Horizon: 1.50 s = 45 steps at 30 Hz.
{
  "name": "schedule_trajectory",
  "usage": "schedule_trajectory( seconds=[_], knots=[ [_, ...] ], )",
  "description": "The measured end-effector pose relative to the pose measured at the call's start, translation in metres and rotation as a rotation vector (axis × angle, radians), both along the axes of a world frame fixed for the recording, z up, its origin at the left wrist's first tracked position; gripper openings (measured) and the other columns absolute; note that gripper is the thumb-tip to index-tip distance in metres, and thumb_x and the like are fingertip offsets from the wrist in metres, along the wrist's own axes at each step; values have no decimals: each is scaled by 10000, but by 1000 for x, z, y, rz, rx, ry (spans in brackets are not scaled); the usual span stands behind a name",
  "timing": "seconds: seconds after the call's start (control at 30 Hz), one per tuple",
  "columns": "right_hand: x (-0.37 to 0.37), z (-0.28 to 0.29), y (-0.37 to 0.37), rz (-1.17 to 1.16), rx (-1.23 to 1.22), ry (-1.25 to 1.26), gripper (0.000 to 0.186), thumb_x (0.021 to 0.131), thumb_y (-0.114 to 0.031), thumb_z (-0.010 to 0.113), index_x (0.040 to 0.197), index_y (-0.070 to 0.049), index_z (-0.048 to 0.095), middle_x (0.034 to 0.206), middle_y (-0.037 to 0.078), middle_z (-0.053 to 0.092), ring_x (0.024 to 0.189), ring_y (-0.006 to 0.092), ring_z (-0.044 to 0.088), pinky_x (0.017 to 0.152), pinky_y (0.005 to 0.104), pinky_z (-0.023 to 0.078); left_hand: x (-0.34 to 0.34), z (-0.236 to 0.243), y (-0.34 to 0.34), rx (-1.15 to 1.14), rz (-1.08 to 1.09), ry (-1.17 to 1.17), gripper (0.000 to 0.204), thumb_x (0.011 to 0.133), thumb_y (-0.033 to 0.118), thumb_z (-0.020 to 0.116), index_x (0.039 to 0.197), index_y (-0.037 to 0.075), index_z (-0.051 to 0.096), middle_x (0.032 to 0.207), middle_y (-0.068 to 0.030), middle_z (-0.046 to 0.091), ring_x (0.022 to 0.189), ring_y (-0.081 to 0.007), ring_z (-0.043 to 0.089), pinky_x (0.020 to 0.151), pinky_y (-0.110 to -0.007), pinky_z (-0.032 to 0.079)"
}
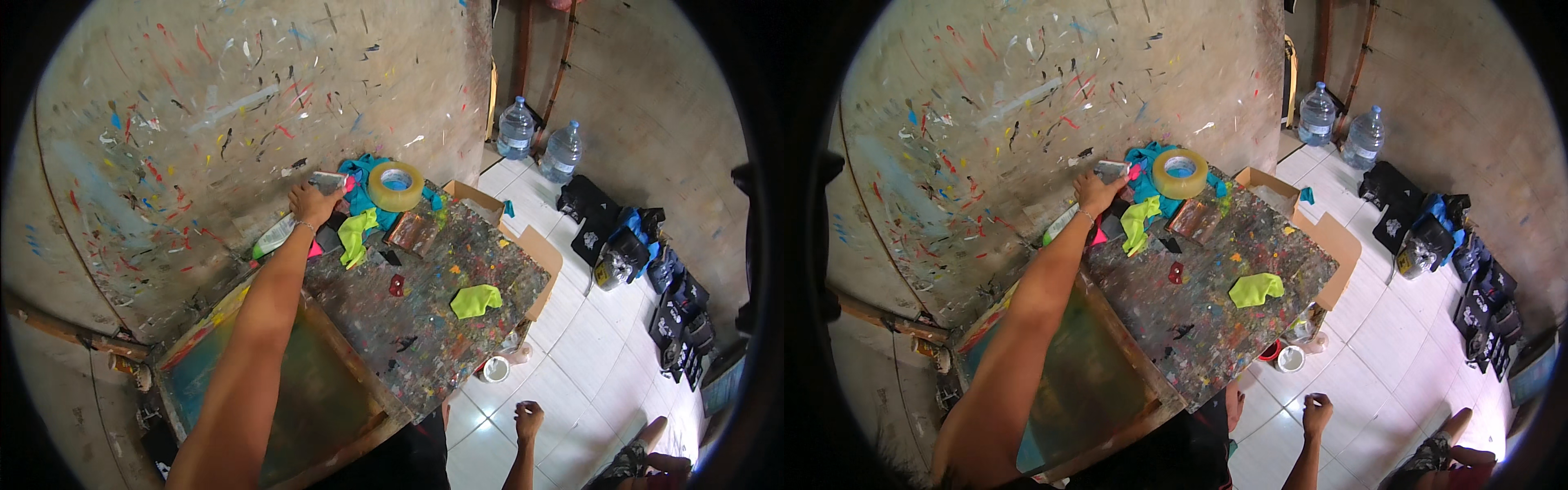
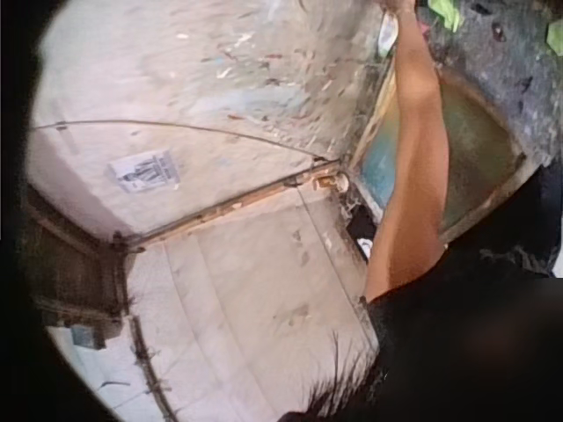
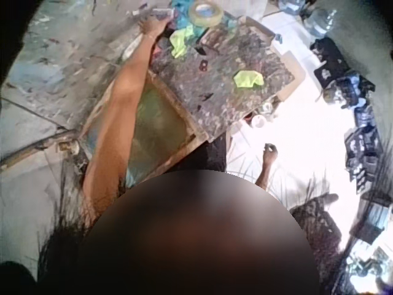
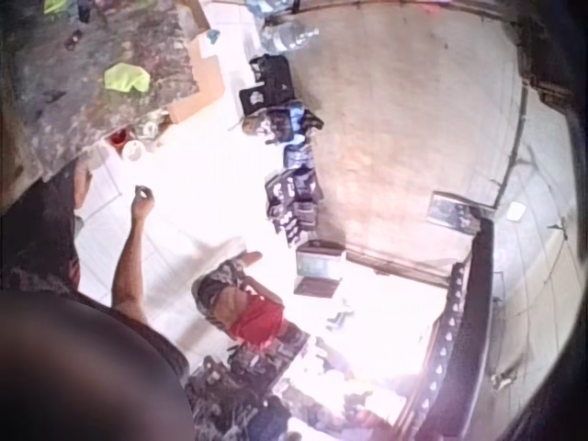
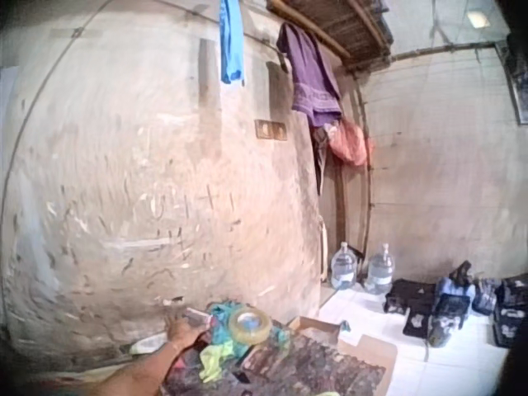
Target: The person picks up a screen printing frame and places it on a workbench. They then attach a metal clamp to the frame and apply masking tape along the edges to seal the screen.
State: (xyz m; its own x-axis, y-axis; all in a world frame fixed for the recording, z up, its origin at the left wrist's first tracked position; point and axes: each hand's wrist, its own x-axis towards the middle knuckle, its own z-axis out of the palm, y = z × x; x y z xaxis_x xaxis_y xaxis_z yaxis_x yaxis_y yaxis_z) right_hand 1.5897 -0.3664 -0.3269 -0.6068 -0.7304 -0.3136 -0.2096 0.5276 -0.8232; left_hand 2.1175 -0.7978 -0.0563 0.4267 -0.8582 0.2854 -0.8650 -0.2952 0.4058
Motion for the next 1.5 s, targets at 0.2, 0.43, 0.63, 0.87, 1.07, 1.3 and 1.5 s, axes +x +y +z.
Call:
schedule_trajectory(
  seconds=[0.2, 0.43, 0.63, 0.87, 1.07, 1.3, 1.5],
  knots=[
    [51, 188, -93, 188, -478, 218, 128, 896, -15, 644, 995, 65, 652, 881, 148, 703, 756, 186, 677, 699, 315, 538, -1, -22, 11, -55, -99, -118, 1111, 753, 701, 720, 1460, -75, 356, 1497, -247, 371, 1406, -443, 302, 1149, -558, 271],
    [284, 266, -299, 891, -798, 491, 360, 866, -231, 729, 1137, -8, 651, 1060, 213, 680, 1069, 412, 619, 909, 468, 495, 6, 8, 152, -404, -442, -17, 549, 894, 341, 712, 1264, -23, 534, 1270, -226, 522, 1211, -415, 453, 1049, -522, 356],
    [367, 240, -379, 1075, -445, 1123, 245, 923, -225, 596, 1043, -38, 699, 981, 241, 682, 1063, 414, 608, 953, 465, 474, 42, 9, 306, -497, -537, 43, 349, 899, 189, 722, 1163, 9, 582, 1198, -171, 572, 1126, -358, 515, 993, -439, 415],
    [393, 275, -312, 851, -976, 597, 92, 857, -72, 627, 887, 5, 668, 875, 241, 670, 823, 414, 658, 729, 495, 511, 55, 9, 313, -240, -425, 1047, 296, 1017, 237, 598, 1204, 8, 588, 1158, -79, 645, 1063, -205, 617, 889, -368, 517],
    [427, 307, -190, 977, -898, 270, 113, 795, -99, 690, 881, -27, 705, 972, 211, 658, 968, 411, 611, 817, 516, 472, 19, 29, 260, -233, -400, 2029, 270, 1060, 296, 513, 1245, 107, 571, 1110, -30, 636, 1029, -161, 622, 855, -338, 543],
    [409, 314, -167, 1041, -1191, 646, 102, 704, -115, 735, 797, -73, 739, 1262, 144, 560, 1201, 371, 474, 999, 536, 351, 9, 25, 277, -173, -276, 1612, 318, 1092, 283, 414, 1214, 35, 572, 1176, -77, 618, 1084, -215, 603, 922, -373, 492],
    [388, 369, -194, 1066, -1293, 274, 144, 674, -67, 785, 760, 3, 695, 1166, 186, 585, 1149, 366, 532, 986, 471, 413, 14, 90, 262, -379, -609, 382, 399, 1083, 281, 392, 1110, -42, 624, 955, -281, 652, 933, -436, 641, 794, -458, 488]
  ],
)
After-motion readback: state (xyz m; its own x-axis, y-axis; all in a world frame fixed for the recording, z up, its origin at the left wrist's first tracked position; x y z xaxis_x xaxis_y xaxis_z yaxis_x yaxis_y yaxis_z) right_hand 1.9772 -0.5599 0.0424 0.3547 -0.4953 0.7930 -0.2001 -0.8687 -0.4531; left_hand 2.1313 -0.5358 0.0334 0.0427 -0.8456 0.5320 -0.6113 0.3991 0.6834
